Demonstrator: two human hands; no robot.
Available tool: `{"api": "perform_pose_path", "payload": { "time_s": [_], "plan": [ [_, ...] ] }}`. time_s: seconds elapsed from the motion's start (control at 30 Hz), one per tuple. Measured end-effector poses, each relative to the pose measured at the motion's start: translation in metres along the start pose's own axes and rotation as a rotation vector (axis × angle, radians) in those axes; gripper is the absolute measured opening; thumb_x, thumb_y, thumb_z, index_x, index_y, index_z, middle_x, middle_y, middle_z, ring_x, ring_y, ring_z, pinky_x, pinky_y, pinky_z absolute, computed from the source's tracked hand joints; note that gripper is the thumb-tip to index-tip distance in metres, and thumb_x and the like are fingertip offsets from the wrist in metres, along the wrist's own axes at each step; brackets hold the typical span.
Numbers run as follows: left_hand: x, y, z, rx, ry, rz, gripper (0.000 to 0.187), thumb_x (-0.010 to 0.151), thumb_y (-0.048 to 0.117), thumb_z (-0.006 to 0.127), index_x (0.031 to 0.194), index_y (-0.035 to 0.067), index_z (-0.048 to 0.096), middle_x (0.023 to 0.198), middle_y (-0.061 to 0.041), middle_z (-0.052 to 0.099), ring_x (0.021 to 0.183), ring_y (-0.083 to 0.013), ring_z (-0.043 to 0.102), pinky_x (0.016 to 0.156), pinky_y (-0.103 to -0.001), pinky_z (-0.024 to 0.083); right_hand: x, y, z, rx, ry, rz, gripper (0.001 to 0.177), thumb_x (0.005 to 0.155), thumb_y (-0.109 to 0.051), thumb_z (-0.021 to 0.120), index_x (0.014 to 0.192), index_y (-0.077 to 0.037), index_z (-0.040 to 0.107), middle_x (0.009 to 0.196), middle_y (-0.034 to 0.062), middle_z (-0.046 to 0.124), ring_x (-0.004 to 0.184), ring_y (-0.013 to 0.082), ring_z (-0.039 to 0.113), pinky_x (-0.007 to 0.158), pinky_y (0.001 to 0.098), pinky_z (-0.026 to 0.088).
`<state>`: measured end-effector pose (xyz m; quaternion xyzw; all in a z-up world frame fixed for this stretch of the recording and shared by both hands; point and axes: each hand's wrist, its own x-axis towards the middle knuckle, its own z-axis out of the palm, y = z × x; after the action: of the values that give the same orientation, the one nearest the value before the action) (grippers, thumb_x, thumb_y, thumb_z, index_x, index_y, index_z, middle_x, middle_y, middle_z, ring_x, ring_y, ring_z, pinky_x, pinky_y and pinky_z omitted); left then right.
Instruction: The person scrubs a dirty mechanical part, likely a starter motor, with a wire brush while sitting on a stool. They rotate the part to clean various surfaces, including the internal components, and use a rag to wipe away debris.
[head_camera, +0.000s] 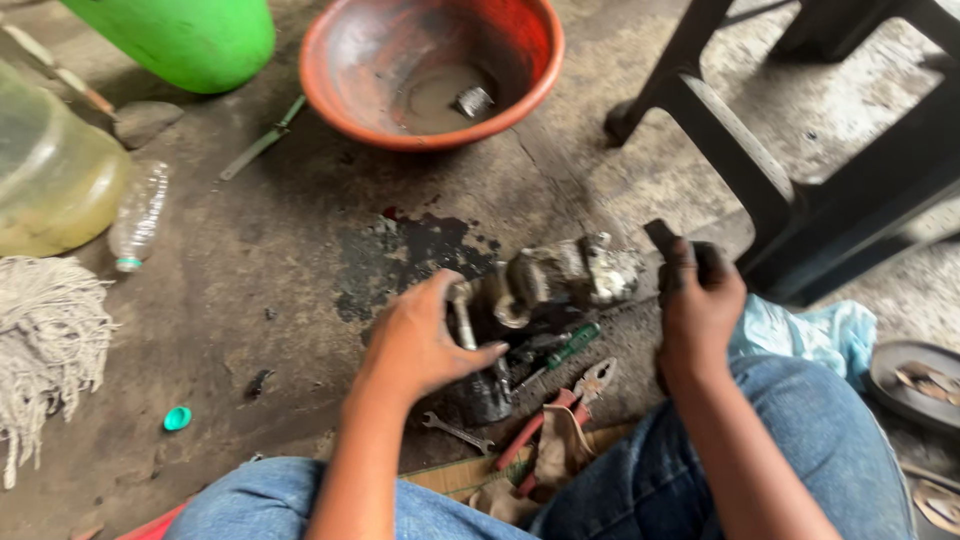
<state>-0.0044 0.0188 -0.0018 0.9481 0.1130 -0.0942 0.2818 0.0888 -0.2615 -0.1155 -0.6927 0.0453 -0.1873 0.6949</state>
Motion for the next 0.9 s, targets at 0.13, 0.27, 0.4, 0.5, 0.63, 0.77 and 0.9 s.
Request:
{"api": "perform_pose_path", "payload": {
  "time_s": [0.13,0.27,0.4,0.5,0.63,0.77,0.9],
  "plan": [
    [-0.004,0.010,0.009,0.013,0.307,0.246,0.071,0.055,0.043,0.092,0.112,0.009,0.065,0.101,-0.019,0.073,0.094,-0.0368,0.071,0.085,-0.046,0.055,0.004,-0.002,0.007,0.207,-0.036,0.271,0.022,0.107,-0.022,0.066,0.102,-0.001,0.068,0.080,0.0001,0.061,0.064,0.0091,0.051,0.054,0.0271,0.042],
    [-0.001,0.020,0.002,0.068,0.222,0.240,0.059,0.058,0.043,0.089,0.099,0.007,0.064,0.095,-0.017,0.072,0.089,-0.0341,0.072,0.086,-0.044,0.056,0.002,-0.004,0.018,0.271,-0.166,0.253,0.019,0.107,-0.018,0.064,0.112,0.000,0.069,0.089,0.0040,0.067,0.071,0.0113,0.058,0.060,0.0275,0.045],
    [-0.016,0.030,-0.024,0.151,0.192,0.206,0.060,0.059,0.045,0.090,0.095,0.005,0.065,0.092,-0.018,0.072,0.090,-0.0346,0.069,0.089,-0.044,0.054,0.007,-0.007,0.025,0.403,-0.245,0.506,0.039,0.090,0.001,0.053,0.127,-0.008,0.063,0.099,0.0102,0.072,0.082,0.0179,0.071,0.072,0.0302,0.058],
    [-0.025,0.035,-0.053,0.235,0.147,0.089,0.058,0.060,0.046,0.088,0.096,0.007,0.065,0.099,-0.014,0.069,0.097,-0.0287,0.065,0.086,-0.042,0.053,-0.001,0.006,0.037,0.400,-0.388,0.574,0.047,0.085,0.010,0.052,0.129,-0.003,0.061,0.105,0.0135,0.072,0.087,0.0213,0.072,0.076,0.0337,0.059],
    [-0.038,0.034,-0.075,0.285,0.263,0.099,0.061,0.054,0.040,0.090,0.098,0.007,0.067,0.105,-0.014,0.069,0.112,-0.0309,0.057,0.091,-0.045,0.046,-0.013,0.024,0.048,0.311,-0.465,0.668,0.054,0.084,0.009,0.054,0.134,-0.012,0.063,0.095,0.0154,0.069,0.075,0.0249,0.067,0.071,0.0371,0.056],
    [-0.031,0.018,-0.075,0.326,0.202,0.050,0.057,0.058,0.040,0.088,0.098,0.006,0.067,0.107,-0.012,0.069,0.115,-0.0298,0.056,0.095,-0.044,0.046,-0.010,0.021,0.049,0.128,-0.370,0.566,0.025,0.104,-0.018,0.060,0.119,0.002,0.065,0.089,0.0073,0.063,0.073,0.0171,0.059,0.066,0.0326,0.051],
    [-0.010,0.007,-0.062,0.270,0.228,0.083,0.058,0.055,0.038,0.089,0.098,0.005,0.066,0.105,-0.014,0.069,0.111,-0.0315,0.058,0.096,-0.044,0.047,0.002,0.008,0.036,0.135,-0.257,0.487,0.023,0.104,-0.020,0.060,0.113,0.001,0.064,0.086,0.0056,0.064,0.072,0.0155,0.059,0.065,0.0312,0.050]
  ]
}}
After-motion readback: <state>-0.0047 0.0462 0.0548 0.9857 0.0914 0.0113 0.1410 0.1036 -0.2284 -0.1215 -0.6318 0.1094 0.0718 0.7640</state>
